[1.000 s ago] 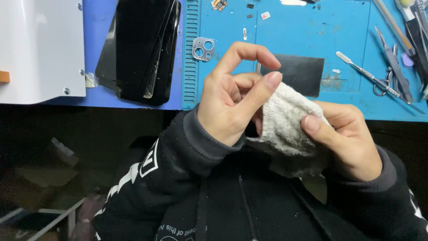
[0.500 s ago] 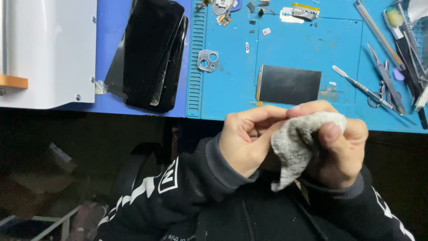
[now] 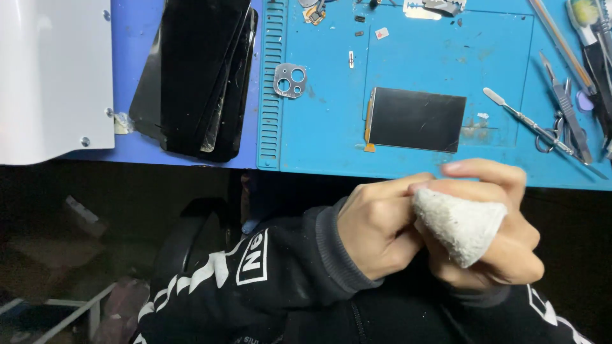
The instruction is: Cleaning a smartphone screen component with a cloth and liquid.
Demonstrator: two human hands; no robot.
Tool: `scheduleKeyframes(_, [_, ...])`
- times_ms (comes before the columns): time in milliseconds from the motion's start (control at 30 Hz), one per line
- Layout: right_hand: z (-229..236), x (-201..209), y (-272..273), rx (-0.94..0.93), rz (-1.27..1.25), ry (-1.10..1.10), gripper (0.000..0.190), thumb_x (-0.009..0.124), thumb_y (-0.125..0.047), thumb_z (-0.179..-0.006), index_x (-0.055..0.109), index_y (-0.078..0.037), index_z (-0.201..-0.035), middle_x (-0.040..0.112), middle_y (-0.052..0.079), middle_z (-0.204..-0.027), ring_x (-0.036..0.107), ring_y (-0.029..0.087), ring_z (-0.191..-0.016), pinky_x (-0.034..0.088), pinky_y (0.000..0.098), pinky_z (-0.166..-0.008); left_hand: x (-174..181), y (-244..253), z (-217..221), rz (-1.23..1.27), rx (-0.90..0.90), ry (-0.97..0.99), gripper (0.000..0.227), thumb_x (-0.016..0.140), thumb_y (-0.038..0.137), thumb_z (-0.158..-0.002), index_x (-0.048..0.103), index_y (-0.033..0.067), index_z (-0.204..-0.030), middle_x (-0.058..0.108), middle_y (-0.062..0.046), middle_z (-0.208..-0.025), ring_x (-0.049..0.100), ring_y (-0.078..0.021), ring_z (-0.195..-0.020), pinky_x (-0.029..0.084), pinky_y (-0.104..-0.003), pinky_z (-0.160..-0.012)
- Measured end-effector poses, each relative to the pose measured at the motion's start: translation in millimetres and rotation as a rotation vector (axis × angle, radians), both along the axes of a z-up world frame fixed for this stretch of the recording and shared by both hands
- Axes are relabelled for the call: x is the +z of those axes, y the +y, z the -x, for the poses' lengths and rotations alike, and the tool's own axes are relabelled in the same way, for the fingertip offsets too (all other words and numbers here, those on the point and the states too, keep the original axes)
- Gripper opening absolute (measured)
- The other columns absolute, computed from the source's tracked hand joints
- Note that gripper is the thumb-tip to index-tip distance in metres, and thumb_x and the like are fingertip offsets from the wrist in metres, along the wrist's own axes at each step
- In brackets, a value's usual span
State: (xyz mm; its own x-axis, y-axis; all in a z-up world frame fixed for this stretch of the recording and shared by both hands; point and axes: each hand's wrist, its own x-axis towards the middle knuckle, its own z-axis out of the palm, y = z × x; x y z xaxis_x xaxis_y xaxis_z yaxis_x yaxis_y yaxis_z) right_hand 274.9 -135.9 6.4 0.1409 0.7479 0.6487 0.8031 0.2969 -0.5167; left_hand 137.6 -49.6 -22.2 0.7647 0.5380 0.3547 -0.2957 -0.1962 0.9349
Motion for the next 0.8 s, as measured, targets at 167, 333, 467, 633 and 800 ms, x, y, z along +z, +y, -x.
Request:
scheduleKeyframes(167, [-64,4,-35,-0.146,0.676,0.469,0.023,0.067,-0.003,-0.085,0.069,0.002,-0.107,0.074,0.01,-0.092,0.072,0.018,-0.077,0.059,0.0257,-0.07,7,23,8,-0.276,-0.039,0.094,0.016,0.072,0.002,-0.087,0.07,0.0033,-0.102,0.067,-0.014,-0.1,0.063,-0.0331,-0.093,0.056,-0.041,-0.084])
scheduleKeyframes(333, [-96,5,-20,0.034,0.522,-0.049,0.034,0.063,0.002,-0.085,0.063,0.0,-0.119,0.063,0.018,-0.13,0.07,0.025,-0.106,0.057,0.0317,-0.082,19,72,22,-0.497,0.239,0.254,0.033,0.076,0.005,-0.094,0.07,0.0033,-0.127,0.068,-0.007,-0.112,0.061,-0.0279,-0.098,0.054,-0.037,-0.084])
scheduleKeyframes(467, [-56,26,20,-0.016,0.589,-0.504,0.037,0.075,0.002,-0.079,0.073,-0.002,-0.116,0.069,0.016,-0.12,0.07,0.024,-0.078,0.056,0.0336,-0.066,14,84,17,-0.738,0.337,0.374,0.051,0.081,0.011,-0.091,0.063,-0.0025,-0.137,0.064,-0.011,-0.125,0.056,-0.032,-0.112,0.051,-0.042,-0.098])
scheduleKeyframes(633, [-58,10,24,-0.017,0.578,-0.582,0.024,0.081,-0.004,-0.083,0.075,-0.002,-0.107,0.071,0.015,-0.117,0.069,0.024,-0.073,0.053,0.0358,-0.058,10,88,18,-0.883,0.282,0.411,0.066,0.086,0.026,-0.092,0.057,-0.0009,-0.144,0.061,-0.01,-0.136,0.054,-0.0305,-0.126,0.044,-0.043,-0.102])
scheduleKeyframes(800, [-64,14,29,0.15,0.534,-0.63,0.033,0.072,0.002,-0.082,0.073,0.0,-0.115,0.071,0.016,-0.122,0.067,0.023,-0.076,0.054,0.0343,-0.062,6,88,15,-0.855,0.258,0.453,0.083,0.089,0.036,-0.088,0.047,-0.001,-0.15,0.061,-0.013,-0.142,0.049,-0.0351,-0.139,0.038,-0.049,-0.113])
